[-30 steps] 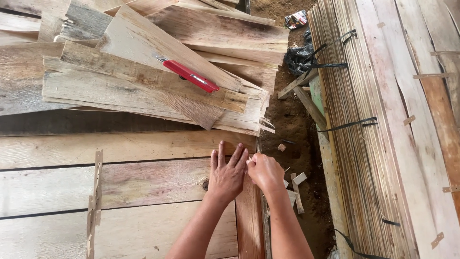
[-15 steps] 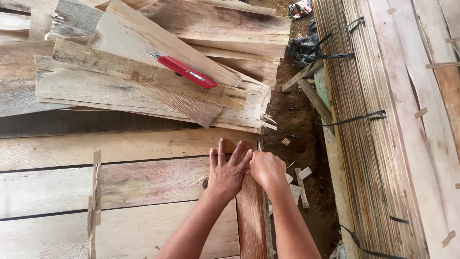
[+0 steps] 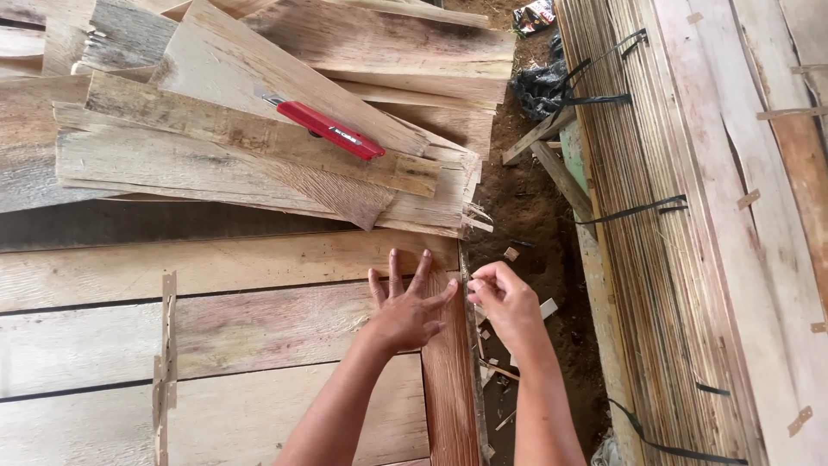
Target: Applying adhesive and tape to the edges of wood veneer strips to join or reinforce them.
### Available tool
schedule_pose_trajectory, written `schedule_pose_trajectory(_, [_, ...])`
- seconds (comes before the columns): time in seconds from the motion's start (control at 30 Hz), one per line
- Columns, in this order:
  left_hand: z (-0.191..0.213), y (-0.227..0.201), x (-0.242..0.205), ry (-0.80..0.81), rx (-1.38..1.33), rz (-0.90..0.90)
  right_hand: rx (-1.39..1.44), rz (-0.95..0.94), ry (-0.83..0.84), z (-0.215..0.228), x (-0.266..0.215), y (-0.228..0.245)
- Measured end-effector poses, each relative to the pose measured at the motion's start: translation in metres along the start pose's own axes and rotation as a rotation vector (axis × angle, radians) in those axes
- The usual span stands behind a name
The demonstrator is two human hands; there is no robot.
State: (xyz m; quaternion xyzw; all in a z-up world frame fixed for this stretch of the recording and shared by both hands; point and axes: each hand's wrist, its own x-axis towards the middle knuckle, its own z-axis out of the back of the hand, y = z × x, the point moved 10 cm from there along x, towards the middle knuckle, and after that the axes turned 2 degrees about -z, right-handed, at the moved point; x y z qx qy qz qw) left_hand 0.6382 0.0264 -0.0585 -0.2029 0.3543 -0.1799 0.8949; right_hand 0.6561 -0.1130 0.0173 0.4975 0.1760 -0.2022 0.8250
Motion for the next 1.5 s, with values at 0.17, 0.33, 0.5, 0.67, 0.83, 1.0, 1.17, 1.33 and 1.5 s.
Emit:
schedule_pose_trajectory(0.17, [0.004,0.002,-0.003,-0.030,-0.095,-0.068,0.041,0.162,0.103,0.004,-0.021,0.010])
schedule_pose_trajectory(0.33, [0.044,-0.021,-0.052,-0.013,-0.462,-0.028,0.085,0.213,0.165,0.003,-0.046,0.025])
schedule_pose_trajectory(0.5, [0.033,-0.029,-0.082,-0.099,-1.174,-0.133,0.749,0.289,0.265,-0.006,-0.041,0.031])
schedule_pose_trajectory(0.67, [0.007,0.005,-0.064,-0.296,-1.279,-0.030,0.860,0.171,0.113,-0.022,-0.009,-0.002])
schedule_pose_trajectory(0.83, [-0.011,0.032,-0.055,-0.345,-1.431,0.103,0.444,0.180,-0.208,-0.018,0.018,-0.022])
schedule_pose_trajectory(1.0, [-0.012,0.048,-0.047,-0.500,-0.949,0.116,-0.221,0.672,-0.456,-0.025,0.045,-0.027])
schedule_pose_trajectory(1.17, [-0.029,0.058,-0.031,-0.762,-0.538,-0.023,-0.272,0.653,-0.356,-0.040,0.063,-0.035])
schedule_pose_trajectory(1.33, [-0.039,0.061,-0.026,-0.746,-0.459,0.046,-0.260,0.609,-0.327,-0.043,0.071,-0.042])
schedule_pose_trajectory(1.5, [-0.053,0.065,-0.016,-0.694,-0.401,0.143,-0.215,0.449,-0.247,-0.047,0.070,-0.039])
